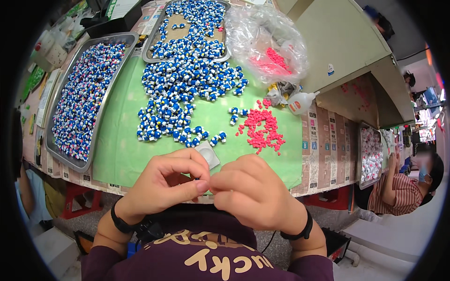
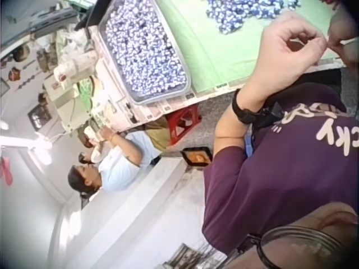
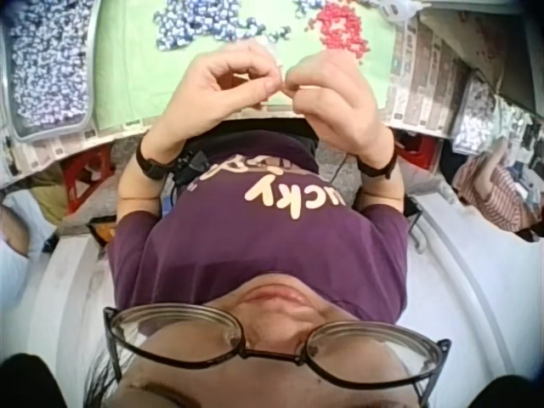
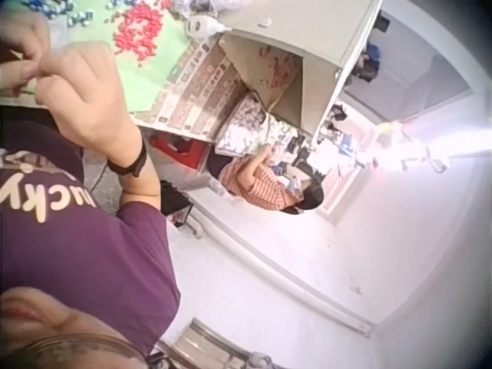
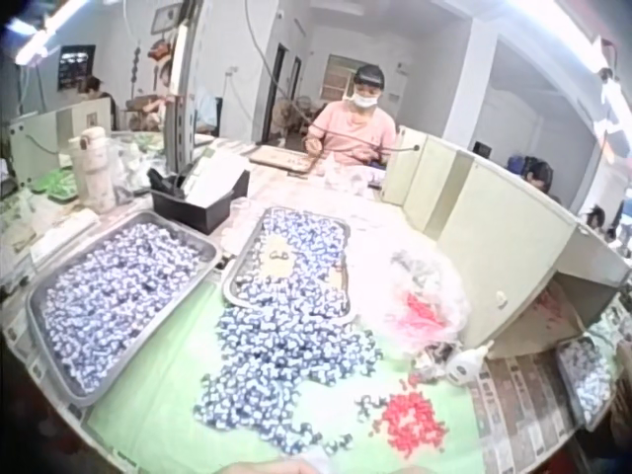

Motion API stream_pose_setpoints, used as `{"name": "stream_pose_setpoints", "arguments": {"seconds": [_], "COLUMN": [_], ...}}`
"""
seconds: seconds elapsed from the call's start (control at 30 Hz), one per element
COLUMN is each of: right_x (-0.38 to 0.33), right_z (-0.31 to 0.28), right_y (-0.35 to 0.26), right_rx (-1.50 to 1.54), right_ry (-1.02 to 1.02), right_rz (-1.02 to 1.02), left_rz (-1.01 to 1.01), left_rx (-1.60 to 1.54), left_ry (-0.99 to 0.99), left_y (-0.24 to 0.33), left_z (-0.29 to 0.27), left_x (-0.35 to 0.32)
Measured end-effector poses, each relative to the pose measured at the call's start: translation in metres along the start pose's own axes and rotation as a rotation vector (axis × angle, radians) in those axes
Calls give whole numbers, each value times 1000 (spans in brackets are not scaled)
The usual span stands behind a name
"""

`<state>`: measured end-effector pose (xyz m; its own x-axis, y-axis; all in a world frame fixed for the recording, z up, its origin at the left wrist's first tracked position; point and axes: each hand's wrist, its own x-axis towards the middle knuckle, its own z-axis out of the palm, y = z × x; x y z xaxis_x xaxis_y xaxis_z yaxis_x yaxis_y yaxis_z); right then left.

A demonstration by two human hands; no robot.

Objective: The person assembles small blue and white capsule-shaped candies by inserting pink pieces into them. They pick up a capsule and a pink piece, insert the piece into the capsule, and place the assembled candy on the table. The process is repeated continuously throughout the video.

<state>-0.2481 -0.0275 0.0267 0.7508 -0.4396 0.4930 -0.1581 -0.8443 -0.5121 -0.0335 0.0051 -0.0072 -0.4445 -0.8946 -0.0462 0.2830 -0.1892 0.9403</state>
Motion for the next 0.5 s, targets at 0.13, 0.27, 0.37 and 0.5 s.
{"name": "stream_pose_setpoints", "arguments": {"seconds": [0.13,0.27,0.37,0.5], "right_x": [0,0,4,11], "right_z": [-5,-4,-1,-3], "right_y": [-3,-9,-10,0], "right_rx": [-182,-252,-265,-197], "right_ry": [-95,-113,-137,-140], "right_rz": [-145,-210,-174,75], "left_rz": [-72,-125,-148,38], "left_rx": [28,-18,-27,201], "left_ry": [-20,-56,-35,81], "left_y": [0,2,3,1], "left_z": [3,3,2,-5], "left_x": [-3,-5,-7,-16]}}
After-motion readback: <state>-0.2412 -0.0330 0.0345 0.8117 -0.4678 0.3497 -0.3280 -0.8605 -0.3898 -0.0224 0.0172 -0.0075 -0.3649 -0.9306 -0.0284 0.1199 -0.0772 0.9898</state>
